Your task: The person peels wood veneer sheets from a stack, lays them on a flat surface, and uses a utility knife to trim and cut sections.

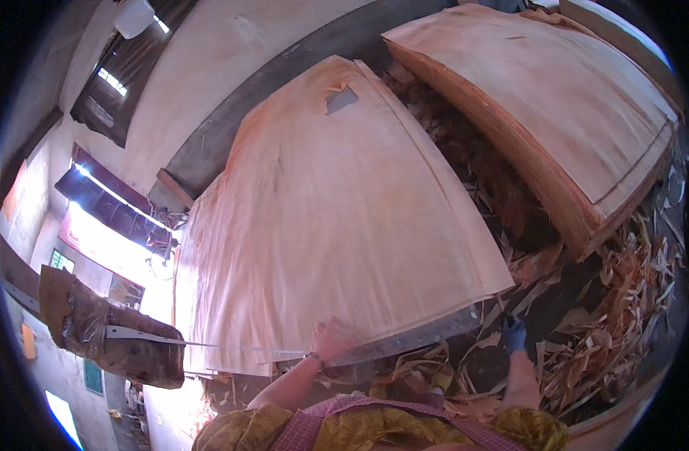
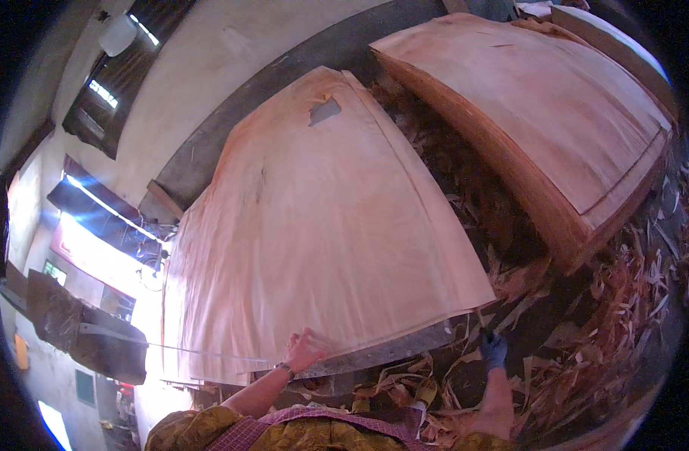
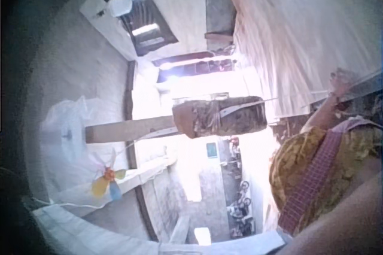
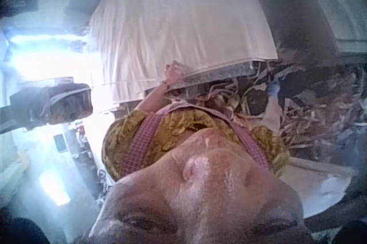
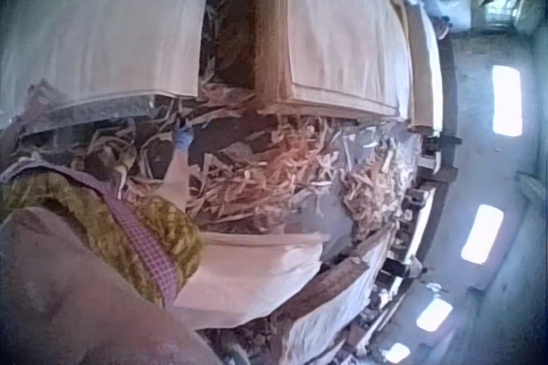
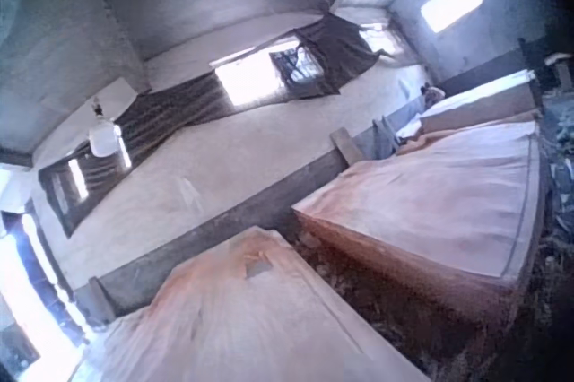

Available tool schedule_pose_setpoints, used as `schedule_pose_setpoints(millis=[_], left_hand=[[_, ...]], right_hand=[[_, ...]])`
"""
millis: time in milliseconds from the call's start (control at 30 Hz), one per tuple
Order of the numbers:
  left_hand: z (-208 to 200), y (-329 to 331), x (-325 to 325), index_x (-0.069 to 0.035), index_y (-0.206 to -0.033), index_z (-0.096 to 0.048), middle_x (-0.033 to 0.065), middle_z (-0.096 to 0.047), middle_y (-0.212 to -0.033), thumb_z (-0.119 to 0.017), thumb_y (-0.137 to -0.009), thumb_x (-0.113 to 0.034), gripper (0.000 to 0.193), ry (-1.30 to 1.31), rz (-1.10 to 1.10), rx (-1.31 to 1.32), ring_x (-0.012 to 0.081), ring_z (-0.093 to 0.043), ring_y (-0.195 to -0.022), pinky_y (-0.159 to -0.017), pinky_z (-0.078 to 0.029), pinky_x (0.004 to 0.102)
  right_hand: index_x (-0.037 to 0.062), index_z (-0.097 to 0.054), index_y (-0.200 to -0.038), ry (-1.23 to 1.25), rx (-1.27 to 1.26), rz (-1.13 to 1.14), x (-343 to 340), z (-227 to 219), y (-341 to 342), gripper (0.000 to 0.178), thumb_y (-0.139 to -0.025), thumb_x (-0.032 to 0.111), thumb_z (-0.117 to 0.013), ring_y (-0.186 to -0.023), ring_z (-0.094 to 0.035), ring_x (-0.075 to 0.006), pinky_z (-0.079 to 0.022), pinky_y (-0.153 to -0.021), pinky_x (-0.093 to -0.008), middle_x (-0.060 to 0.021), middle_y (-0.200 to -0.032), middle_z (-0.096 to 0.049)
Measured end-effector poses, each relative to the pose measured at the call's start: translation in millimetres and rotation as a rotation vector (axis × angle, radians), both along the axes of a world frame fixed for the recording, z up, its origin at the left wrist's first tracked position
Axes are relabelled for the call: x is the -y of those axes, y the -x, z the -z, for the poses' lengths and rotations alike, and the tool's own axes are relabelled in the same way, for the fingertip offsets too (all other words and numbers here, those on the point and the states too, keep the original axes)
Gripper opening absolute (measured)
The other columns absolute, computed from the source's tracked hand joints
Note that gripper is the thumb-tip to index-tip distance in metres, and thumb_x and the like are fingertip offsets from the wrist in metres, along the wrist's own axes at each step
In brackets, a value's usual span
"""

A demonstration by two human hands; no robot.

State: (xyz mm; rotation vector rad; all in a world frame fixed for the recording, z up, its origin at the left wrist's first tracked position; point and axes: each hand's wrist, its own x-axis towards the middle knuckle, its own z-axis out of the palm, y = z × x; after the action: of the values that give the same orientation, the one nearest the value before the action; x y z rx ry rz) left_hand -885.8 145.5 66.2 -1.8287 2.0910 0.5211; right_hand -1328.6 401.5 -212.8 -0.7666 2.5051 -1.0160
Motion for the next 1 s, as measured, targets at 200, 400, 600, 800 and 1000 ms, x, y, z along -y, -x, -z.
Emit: schedule_pose_setpoints(millis=[200, 400, 600, 800, 1000], left_hand=[[10, 3, 8, -0.016, -0.142, -0.034, 0.0268, -0.042, -0.136, -0.079, -0.066, -0.054, 0.096, 0.074, 0.041, 0.011, 0.0450, -0.040, -0.130, -0.106, -0.037, 0.0539], [26, -8, 13, -0.017, -0.142, -0.034, 0.0261, -0.043, -0.134, -0.080, -0.066, -0.051, 0.096, 0.116, 0.093, -0.033, 0.0433, -0.039, -0.130, -0.108, -0.033, 0.0526], [7, -6, 11, -0.016, -0.146, -0.034, 0.0246, -0.045, -0.138, -0.070, -0.072, -0.064, 0.096, 0.037, 0.116, -0.041, 0.0409, -0.041, -0.130, -0.105, -0.036, 0.0523], [34, -41, 37, -0.018, -0.135, -0.053, 0.0172, -0.048, -0.142, -0.050, -0.092, -0.045, 0.051, 0.148, 0.177, -0.153, 0.0400, -0.040, -0.133, -0.109, -0.030, 0.0573], [84, -68, 89, -0.013, -0.130, -0.055, 0.0178, -0.046, -0.142, -0.051, -0.092, -0.033, 0.043, 0.208, 0.363, 0.020, 0.0396, -0.042, -0.130, -0.107, -0.032, 0.0566]], right_hand=[[0.0014, -0.065, -0.083, 0.027, 0.064, -0.029, -63, 8, -76, 0.024, -0.090, 0.025, -0.065, -0.068, -0.062, -0.0338, -0.047, -0.063, -0.0436, -0.0187, -0.077, -0.064], [0.0013, -0.064, -0.090, 0.129, 0.006, -0.065, -84, -97, -20, 0.022, -0.090, 0.024, -0.064, -0.068, -0.061, -0.0345, -0.047, -0.062, -0.0413, -0.0205, -0.077, -0.064], [0.0005, -0.066, -0.104, 0.131, 0.066, -0.265, 15, -219, -74, 0.028, -0.094, 0.026, -0.060, -0.074, -0.066, -0.0328, -0.050, -0.066, -0.0395, -0.0189, -0.080, -0.067], [0.0083, -0.065, -0.110, 0.276, 0.857, -0.334, 189, -241, -224, 0.036, -0.096, 0.041, -0.057, -0.047, -0.053, -0.0151, -0.042, -0.043, -0.0314, -0.0047, -0.066, -0.060], [0.0109, -0.066, -0.115, 0.178, 0.050, -0.776, 179, -235, -280, 0.042, -0.094, 0.045, -0.054, -0.091, -0.063, -0.0360, -0.050, -0.085, -0.0441, -0.0159, -0.098, -0.068]])
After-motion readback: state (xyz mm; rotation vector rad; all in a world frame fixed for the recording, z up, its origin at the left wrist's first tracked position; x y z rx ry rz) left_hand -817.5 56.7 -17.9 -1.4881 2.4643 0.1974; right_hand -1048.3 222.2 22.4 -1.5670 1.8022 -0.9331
